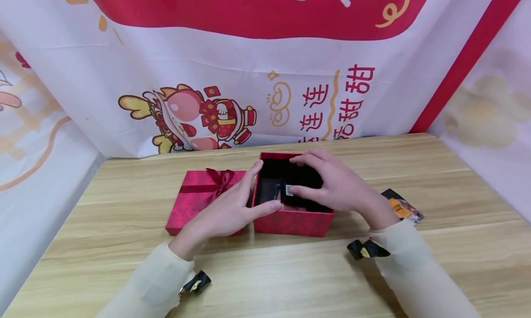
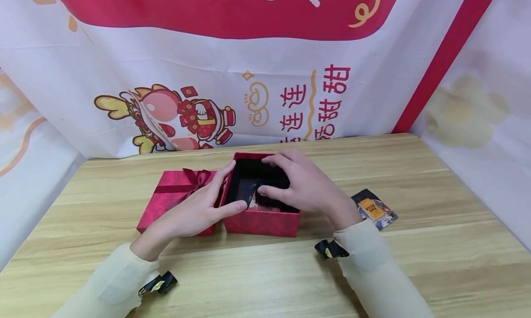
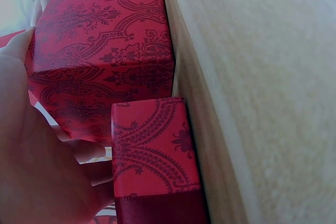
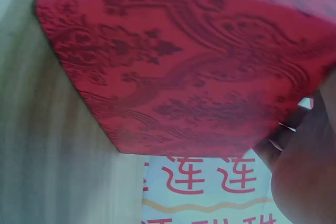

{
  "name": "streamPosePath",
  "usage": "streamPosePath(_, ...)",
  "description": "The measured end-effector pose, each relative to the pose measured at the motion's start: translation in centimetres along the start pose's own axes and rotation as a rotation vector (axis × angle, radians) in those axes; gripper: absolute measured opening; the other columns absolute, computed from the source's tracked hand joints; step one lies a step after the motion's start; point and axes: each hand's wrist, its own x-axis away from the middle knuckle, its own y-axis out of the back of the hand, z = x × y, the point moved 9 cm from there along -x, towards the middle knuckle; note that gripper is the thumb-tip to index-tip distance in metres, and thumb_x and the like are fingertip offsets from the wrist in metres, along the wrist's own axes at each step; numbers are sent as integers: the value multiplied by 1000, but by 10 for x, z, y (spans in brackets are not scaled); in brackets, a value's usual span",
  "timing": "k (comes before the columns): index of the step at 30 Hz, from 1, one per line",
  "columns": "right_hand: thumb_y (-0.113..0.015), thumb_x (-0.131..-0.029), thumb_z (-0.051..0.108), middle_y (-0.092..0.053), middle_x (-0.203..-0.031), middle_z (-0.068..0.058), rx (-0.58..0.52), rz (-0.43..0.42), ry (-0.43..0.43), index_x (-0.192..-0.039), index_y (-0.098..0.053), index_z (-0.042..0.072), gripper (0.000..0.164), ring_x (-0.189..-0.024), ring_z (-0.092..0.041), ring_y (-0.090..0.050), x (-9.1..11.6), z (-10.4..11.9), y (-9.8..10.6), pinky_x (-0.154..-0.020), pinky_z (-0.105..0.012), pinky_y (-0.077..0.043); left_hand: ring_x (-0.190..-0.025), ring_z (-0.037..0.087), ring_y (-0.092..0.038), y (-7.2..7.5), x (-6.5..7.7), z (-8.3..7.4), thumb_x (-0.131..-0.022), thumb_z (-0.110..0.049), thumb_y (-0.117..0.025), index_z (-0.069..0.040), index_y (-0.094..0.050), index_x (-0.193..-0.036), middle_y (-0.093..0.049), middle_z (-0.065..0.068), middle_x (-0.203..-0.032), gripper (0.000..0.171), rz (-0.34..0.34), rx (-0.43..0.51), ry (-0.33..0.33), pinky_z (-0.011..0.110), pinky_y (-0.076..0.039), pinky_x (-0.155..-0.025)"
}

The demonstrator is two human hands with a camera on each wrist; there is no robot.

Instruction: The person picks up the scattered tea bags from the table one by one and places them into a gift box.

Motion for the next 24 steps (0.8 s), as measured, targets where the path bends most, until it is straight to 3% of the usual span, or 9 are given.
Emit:
streamPosePath(10, -80, -96, 34, -66, -137, -4, -161, -121, -21, -149, -59, 20, 58, -127, -23, -58, 19, -25, 32, -113, -57, -47, -161, 23, -33, 0, 0, 1, -86, -85, -62, -54, 3, -166, -19, -12, -177, 107, 1, 9, -6, 63, -36, -125)
streamPosePath(18, -79, -97, 25, -67, -139, 3, -168, -192, -85, -153, -55, 34, 61, -118, -5, -59, 51, -57, 55, -100, -13, -45, -160, 21, -35, -1, -1, 0, -86, -85, -62, -55, 4, -165, -22, -10, -176, 107, 4, 9, -4, 60, -38, -124)
streamPosePath(24, -77, -99, 23, -67, -139, -3, -176, -180, -166, -154, -54, 32, 61, -113, 4, -58, 74, -87, 65, -95, -3, -41, -160, 21, -35, 0, 0, 1, -86, -85, -62, -56, 4, -164, -23, -10, -176, 107, 3, 10, 2, 60, -38, -125)
